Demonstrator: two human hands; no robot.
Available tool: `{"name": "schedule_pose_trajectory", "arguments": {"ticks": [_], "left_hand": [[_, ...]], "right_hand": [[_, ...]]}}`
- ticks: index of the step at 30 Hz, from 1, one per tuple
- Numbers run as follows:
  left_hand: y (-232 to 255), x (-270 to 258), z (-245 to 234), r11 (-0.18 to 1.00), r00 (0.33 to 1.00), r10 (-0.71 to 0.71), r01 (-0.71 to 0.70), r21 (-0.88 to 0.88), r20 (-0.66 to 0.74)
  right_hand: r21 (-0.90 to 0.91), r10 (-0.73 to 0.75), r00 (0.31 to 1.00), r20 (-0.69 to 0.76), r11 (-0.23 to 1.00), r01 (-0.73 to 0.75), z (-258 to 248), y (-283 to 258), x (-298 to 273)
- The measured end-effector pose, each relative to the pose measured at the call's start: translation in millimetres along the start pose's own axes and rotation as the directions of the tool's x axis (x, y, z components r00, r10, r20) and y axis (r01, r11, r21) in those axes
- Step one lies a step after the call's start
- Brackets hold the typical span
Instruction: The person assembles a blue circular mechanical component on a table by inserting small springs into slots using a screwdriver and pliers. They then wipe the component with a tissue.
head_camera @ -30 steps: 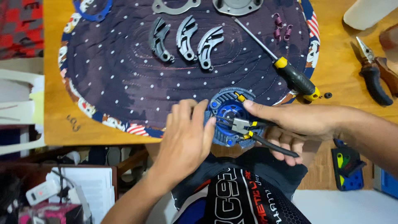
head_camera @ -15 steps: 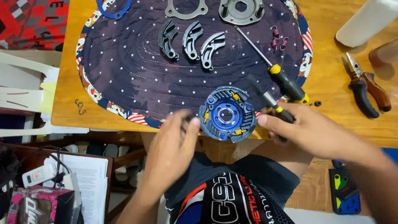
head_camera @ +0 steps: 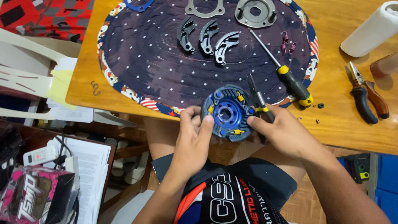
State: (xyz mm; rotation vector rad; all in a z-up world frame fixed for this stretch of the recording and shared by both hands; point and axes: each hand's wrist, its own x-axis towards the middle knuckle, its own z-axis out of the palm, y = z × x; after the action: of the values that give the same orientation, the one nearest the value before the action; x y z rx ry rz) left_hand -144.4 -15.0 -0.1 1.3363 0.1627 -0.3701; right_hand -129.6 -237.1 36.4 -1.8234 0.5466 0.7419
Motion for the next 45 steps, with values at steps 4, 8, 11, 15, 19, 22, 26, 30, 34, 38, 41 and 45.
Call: {"name": "schedule_pose_trajectory", "arguments": {"ticks": [4, 8, 11, 15, 19, 22, 26, 30, 34, 38, 41, 45], "left_hand": [[-11, 18, -9, 0.982, 0.998, -0.066, 0.063, -0.18, -0.009], [-13, 42, -6, 0.945, 0.995, -0.092, 0.079, -0.316, -0.027], [-12, 46, -3, 0.937, 0.997, -0.069, 0.053, -0.344, -0.032], [-9, 48, -4, 0.947, 0.996, -0.081, 0.063, -0.315, -0.045], [-7, 49, -9, 0.952, 0.995, -0.09, 0.073, -0.297, -0.043], [-3, 47, -10, 0.935, 0.997, -0.06, 0.042, -0.351, -0.042], [-1, 33, -18, 0.896, 0.997, -0.028, -0.006, -0.443, -0.071], [3, 12, -37, 0.83, 0.996, -0.081, 0.044, -0.556, -0.042], [2, -24, -57, 0.866, 0.98, -0.159, 0.079, -0.494, -0.123], [-5, -55, -69, 0.853, 0.974, -0.203, 0.122, -0.508, -0.105], [-16, -71, -72, 0.855, 0.965, -0.226, 0.131, -0.501, -0.132], [-34, -87, -72, 0.876, 0.951, -0.235, 0.116, -0.468, -0.202]], "right_hand": [[0.056, -0.032, 0.999, -0.027, 0.998, 0.033, 2, -9, 7], [0.13, -0.214, 0.977, -0.014, 0.968, 0.214, -7, -18, 16], [0.267, -0.191, 0.981, -0.031, 0.944, 0.192, -18, -18, 21], [0.38, -0.256, 0.967, 0.004, 0.895, 0.236, -31, -17, 22], [0.441, -0.355, 0.934, 0.024, 0.842, 0.309, -49, -11, 10], [0.497, -0.327, 0.944, -0.044, 0.813, 0.304, -65, 5, -6], [0.674, -0.289, 0.957, -0.017, 0.704, 0.224, -78, 39, -28], [0.762, -0.275, 0.961, 0.002, 0.623, 0.177, -69, 73, -64], [0.797, -0.296, 0.955, 0.015, 0.58, 0.167, -42, 105, -86], [0.838, -0.298, 0.948, 0.114, 0.542, 0.069, -17, 123, -92], [0.844, -0.353, 0.911, 0.214, 0.536, 0.01, 7, 127, -103], [0.586, -0.112, 0.894, 0.434, 0.788, -0.186, 39, 120, -121]]}}
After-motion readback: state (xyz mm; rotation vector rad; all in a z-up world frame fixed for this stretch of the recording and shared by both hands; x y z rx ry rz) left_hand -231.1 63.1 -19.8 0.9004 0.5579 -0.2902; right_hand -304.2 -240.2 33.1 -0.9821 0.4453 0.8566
